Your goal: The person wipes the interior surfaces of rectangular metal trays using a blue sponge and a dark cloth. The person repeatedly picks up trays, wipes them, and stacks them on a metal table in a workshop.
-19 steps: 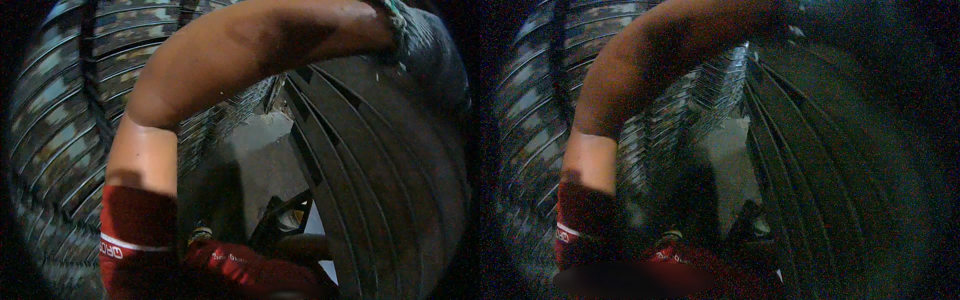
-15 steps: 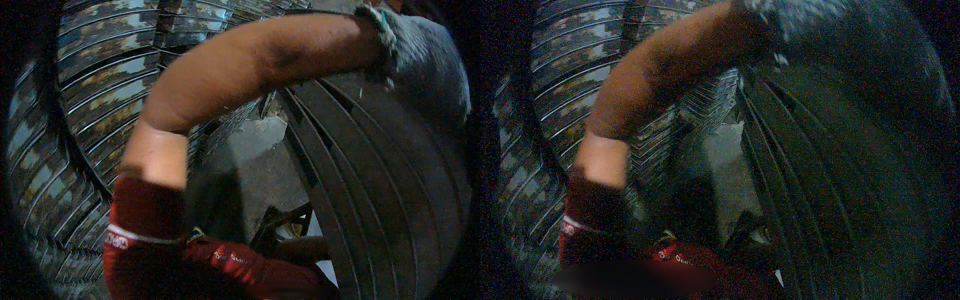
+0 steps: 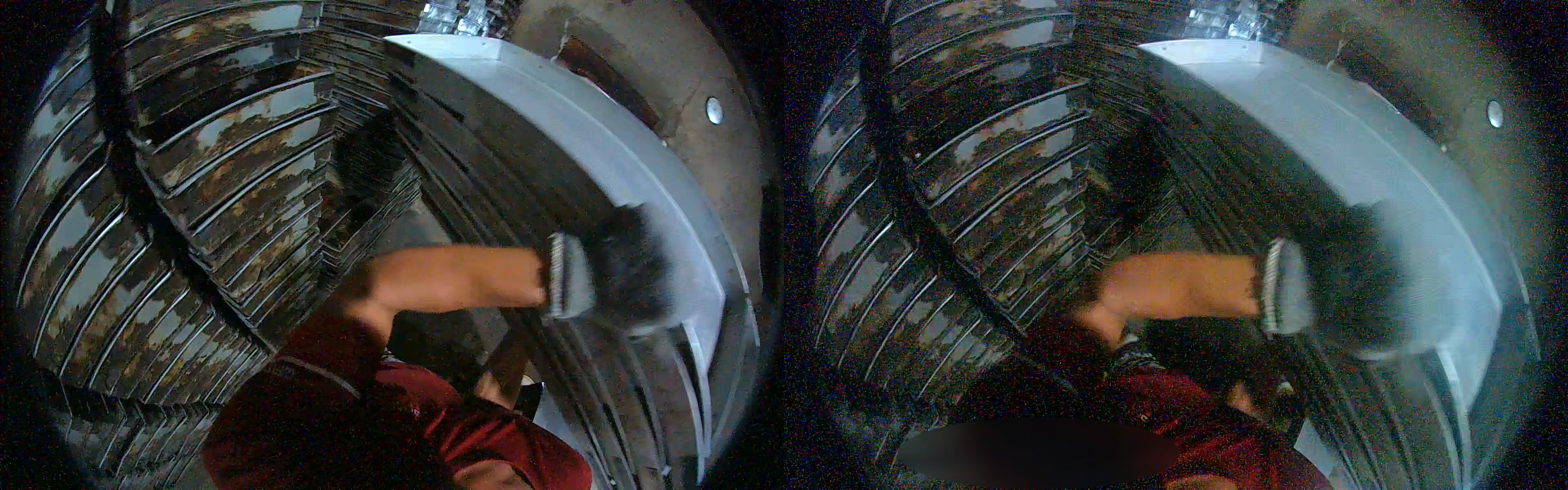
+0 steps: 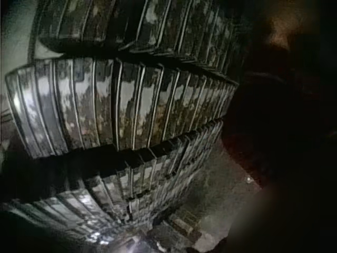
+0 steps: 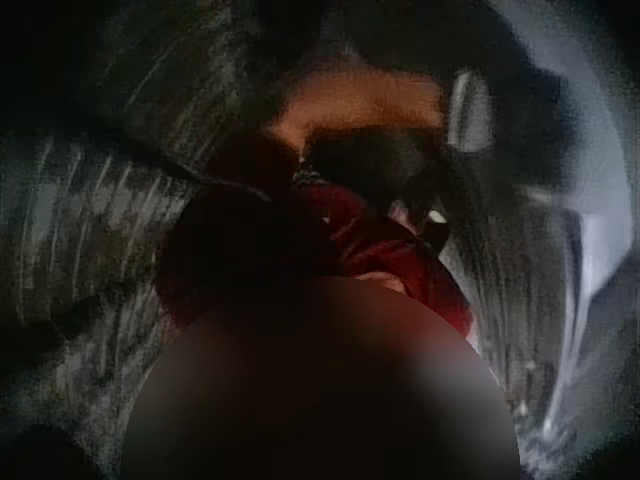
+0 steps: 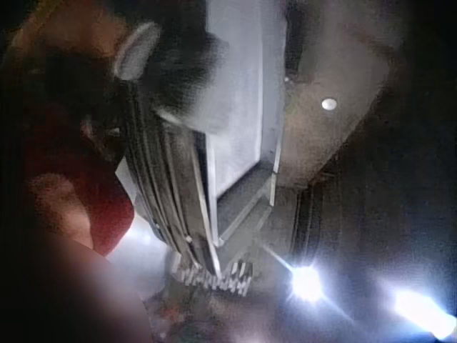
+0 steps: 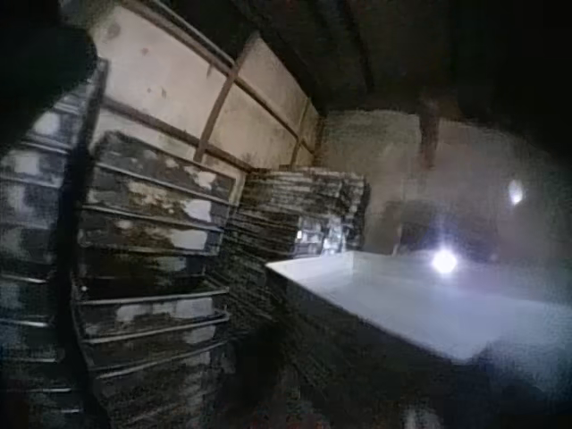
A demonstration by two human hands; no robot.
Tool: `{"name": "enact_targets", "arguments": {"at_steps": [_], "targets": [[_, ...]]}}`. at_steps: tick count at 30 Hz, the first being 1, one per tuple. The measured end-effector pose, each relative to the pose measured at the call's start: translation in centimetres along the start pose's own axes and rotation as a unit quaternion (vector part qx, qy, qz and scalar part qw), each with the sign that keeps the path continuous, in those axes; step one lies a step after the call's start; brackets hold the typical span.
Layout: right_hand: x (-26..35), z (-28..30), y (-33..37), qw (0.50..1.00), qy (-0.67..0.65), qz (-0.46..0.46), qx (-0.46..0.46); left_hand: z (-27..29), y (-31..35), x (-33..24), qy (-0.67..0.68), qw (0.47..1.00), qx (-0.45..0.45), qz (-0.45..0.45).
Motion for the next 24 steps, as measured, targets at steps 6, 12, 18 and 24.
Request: {"name": "enact_targets", "arguments": {"at_steps": [6, 12, 18, 24], "targets": [[6.4, 2.7, -10.9, 1.000, 0.011, -0.007, -0.007, -6.6, 16.1, 7.2, -0.016, 0.985, 0.105, 0.140], [10.5, 0.9, -24.3, 0.999, 0.023, -0.027, 0.008, -7.7, 29.5, 17.4, -0.026, 0.923, 0.323, 0.206], [11.7, -2.6, -36.1, 0.998, 0.023, -0.053, -0.004, -4.7, 43.6, 24.3, -0.065, 0.822, 0.466, 0.320], [9.8, -5.0, -41.5, 0.995, 0.017, -0.094, -0.033, -1.7, 53.0, 24.8, -0.063, 0.704, 0.579, 0.407]]}}
Point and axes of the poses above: each hand's wrist, its own y-axis away from the middle knuckle, its own z-axis out of the back of the hand, x = y × z, the point moved 5 cm from there along -y, towards the middle knuckle, and after that the axes turned 15 degrees about -y, right-handed, at the moved point
